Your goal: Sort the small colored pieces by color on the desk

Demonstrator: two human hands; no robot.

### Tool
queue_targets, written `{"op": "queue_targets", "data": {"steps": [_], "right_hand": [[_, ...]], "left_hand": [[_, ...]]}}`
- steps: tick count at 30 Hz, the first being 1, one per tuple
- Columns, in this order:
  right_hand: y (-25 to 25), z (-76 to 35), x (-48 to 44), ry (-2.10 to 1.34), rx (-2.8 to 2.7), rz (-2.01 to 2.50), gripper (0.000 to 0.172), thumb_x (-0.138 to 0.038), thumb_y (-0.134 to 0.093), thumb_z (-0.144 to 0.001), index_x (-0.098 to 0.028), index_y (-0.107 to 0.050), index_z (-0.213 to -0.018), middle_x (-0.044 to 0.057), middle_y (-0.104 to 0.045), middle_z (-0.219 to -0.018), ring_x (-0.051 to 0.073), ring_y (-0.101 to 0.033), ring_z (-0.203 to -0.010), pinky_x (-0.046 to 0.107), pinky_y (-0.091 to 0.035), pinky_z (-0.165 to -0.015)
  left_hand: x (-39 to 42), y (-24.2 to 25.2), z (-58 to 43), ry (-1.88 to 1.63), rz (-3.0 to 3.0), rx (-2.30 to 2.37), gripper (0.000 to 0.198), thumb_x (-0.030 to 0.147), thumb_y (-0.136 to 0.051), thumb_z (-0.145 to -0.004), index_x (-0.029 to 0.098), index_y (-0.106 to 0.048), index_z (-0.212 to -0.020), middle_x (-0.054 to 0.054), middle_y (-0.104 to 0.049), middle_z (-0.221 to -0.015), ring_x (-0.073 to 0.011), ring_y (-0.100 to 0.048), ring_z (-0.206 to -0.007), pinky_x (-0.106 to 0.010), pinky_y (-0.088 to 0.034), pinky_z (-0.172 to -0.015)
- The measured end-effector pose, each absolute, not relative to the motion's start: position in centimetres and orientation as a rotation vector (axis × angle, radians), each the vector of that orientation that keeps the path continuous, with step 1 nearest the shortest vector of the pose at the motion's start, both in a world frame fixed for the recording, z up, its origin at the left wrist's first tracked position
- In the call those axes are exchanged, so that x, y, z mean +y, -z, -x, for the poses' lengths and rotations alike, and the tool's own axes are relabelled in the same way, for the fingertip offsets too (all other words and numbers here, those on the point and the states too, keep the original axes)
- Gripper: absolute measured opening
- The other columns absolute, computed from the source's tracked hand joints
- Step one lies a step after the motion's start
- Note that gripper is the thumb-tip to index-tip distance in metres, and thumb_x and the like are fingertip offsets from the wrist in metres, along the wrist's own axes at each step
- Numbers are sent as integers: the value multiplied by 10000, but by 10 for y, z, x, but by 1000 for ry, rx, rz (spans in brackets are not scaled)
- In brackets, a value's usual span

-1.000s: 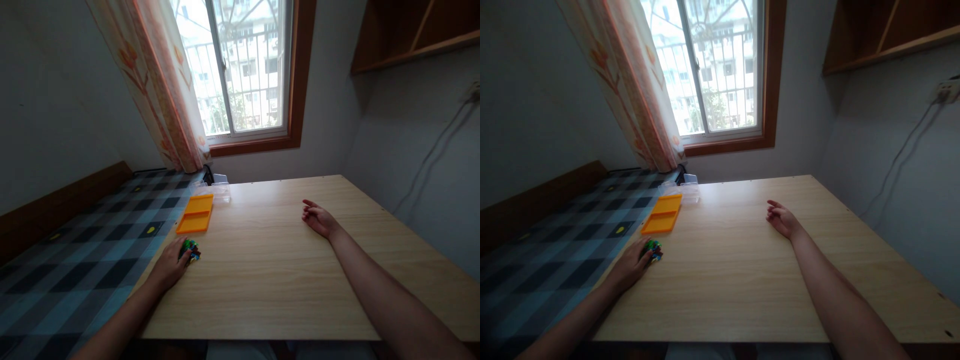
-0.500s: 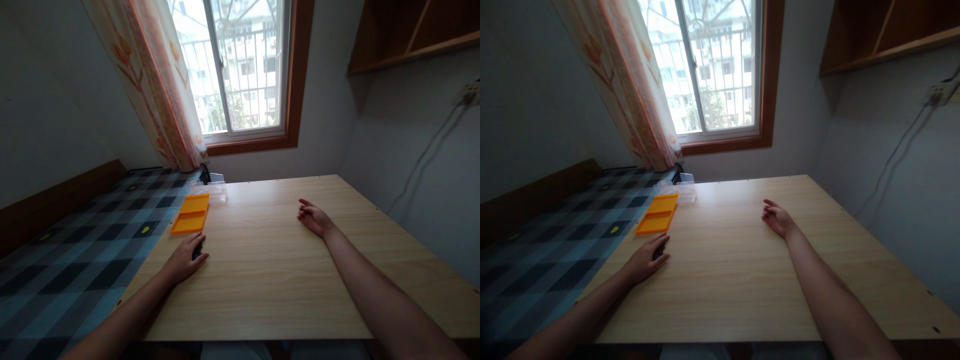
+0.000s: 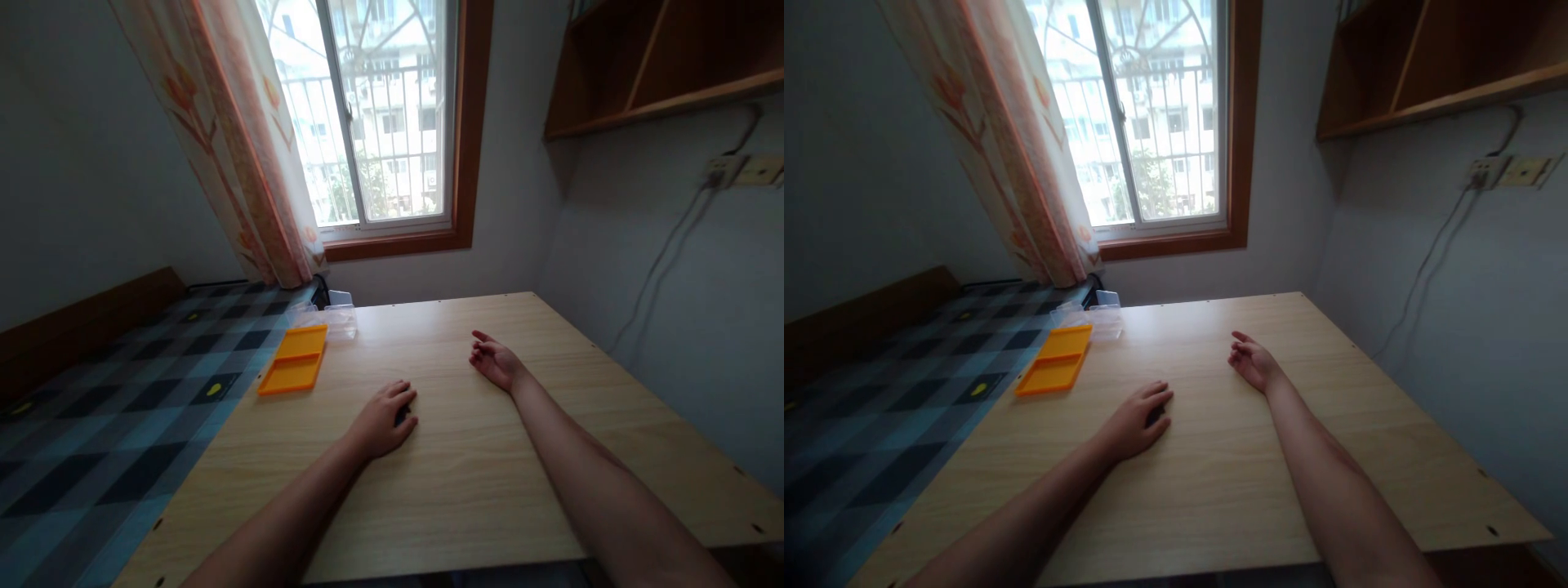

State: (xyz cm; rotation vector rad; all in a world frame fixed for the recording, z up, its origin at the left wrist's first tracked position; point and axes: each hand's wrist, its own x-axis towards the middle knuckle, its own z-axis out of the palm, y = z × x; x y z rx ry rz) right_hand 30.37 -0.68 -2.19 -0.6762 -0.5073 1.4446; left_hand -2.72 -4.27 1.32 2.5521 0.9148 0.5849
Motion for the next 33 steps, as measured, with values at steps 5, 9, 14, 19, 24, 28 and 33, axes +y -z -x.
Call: {"op": "queue_targets", "data": {"steps": [5,9,14,19,24,28,33], "right_hand": [[23,-303,-6,-1411,-529,683,325,-71,-678,-701,-246,-599,-963,-31,-652,-720,110,-595,-562,273,-548,-587],[22,-301,-8,-1386,-538,693,308,-88,-685,-703,-252,-595,-947,-38,-641,-706,109,-592,-568,269,-543,-587],[19,-299,-11,-1339,-534,722,296,-96,-683,-689,-245,-621,-937,-34,-633,-693,108,-564,-554,263,-533,-567],[16,-291,-19,-1240,-559,781,256,-120,-695,-677,-232,-651,-902,-27,-622,-690,107,-550,-585,247,-522,-585],[24,-263,-50,-1145,-658,892,226,-154,-743,-691,-222,-692,-900,12,-676,-813,148,-611,-746,288,-537,-743],[27,-231,-80,-989,-976,1024,309,-314,-709,-784,-231,-682,-1080,52,-696,-1018,211,-628,-1006,373,-482,-958],[17,-193,-98,-990,-1058,1005,409,-390,-643,-855,-269,-599,-1243,73,-633,-1265,242,-536,-1258,421,-410,-1081]], "left_hand": [[-63,-13,-22,-567,-2619,732,483,285,-626,-820,232,-631,-1300,-124,-573,-1407,-308,-487,-1340,-495,-365,-1161],[-79,-15,-39,-531,-2650,662,470,290,-615,-823,230,-624,-1289,-123,-576,-1392,-305,-491,-1330,-476,-365,-1163],[-89,-17,-42,-495,-2656,625,484,276,-624,-818,229,-620,-1300,-112,-591,-1368,-299,-493,-1322,-464,-347,-1172],[-83,-14,-40,-560,-2497,693,547,385,-640,-844,226,-575,-1363,-120,-540,-1441,-312,-472,-1342,-478,-346,-1163],[-50,-7,-31,-862,-2032,953,416,385,-413,-972,181,-639,-1255,-114,-643,-1305,-255,-566,-1229,-423,-420,-1089],[-14,-8,-26,-942,-1970,1013,423,394,-372,-969,166,-687,-1135,-103,-704,-1165,-249,-616,-1119,-412,-451,-1030],[16,-9,-32,-1006,-1924,1079,364,358,-416,-924,160,-713,-996,-95,-736,-1043,-244,-651,-1023,-395,-485,-962]]}}
